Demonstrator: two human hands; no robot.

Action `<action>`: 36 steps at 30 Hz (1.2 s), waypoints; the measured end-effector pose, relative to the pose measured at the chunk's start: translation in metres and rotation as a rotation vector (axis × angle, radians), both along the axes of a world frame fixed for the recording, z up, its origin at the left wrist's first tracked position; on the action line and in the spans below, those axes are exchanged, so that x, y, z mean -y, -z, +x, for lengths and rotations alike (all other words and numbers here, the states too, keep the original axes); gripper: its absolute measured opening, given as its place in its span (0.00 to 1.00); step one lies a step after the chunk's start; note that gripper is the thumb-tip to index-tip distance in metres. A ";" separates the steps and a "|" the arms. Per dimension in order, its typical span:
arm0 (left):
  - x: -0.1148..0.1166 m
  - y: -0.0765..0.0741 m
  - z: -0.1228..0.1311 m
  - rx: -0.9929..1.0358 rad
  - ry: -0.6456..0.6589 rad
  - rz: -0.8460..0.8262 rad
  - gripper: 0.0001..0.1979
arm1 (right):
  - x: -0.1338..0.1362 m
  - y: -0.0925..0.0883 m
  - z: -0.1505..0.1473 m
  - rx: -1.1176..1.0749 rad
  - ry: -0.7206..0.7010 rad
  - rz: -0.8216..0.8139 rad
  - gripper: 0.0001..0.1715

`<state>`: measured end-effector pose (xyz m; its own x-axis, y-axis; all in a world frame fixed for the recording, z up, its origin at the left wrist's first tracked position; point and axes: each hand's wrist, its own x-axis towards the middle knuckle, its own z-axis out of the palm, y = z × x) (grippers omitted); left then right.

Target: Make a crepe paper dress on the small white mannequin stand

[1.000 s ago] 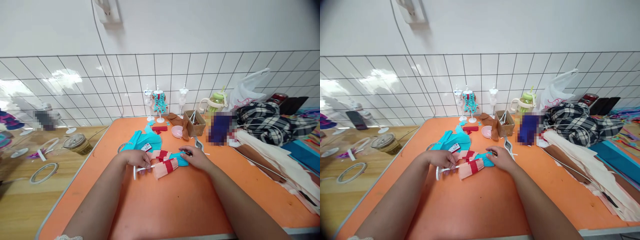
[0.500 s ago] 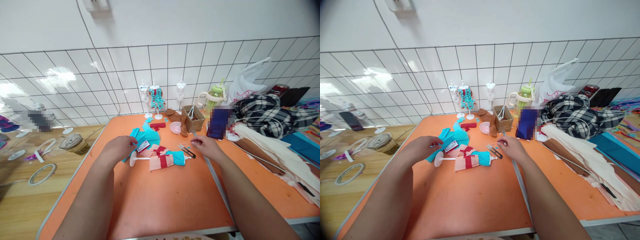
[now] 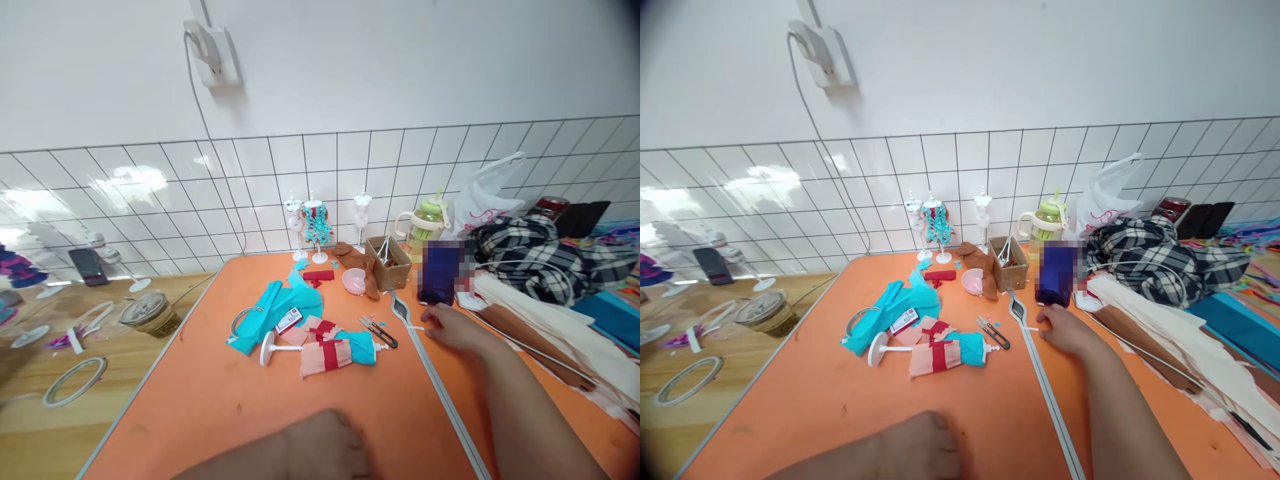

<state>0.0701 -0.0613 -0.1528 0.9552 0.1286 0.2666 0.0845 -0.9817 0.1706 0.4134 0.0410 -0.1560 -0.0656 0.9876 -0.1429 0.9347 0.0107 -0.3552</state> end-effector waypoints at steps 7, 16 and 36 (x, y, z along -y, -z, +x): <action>-0.031 0.012 -0.004 0.172 -0.239 -0.245 0.12 | -0.010 0.010 -0.009 0.040 0.021 0.020 0.05; -0.026 0.005 -0.005 0.210 -0.152 -0.376 0.12 | -0.008 -0.002 -0.018 -0.001 0.048 0.041 0.07; -0.031 -0.025 -0.020 0.400 -0.868 0.025 0.08 | 0.068 -0.041 -0.161 -0.184 -0.562 0.553 0.07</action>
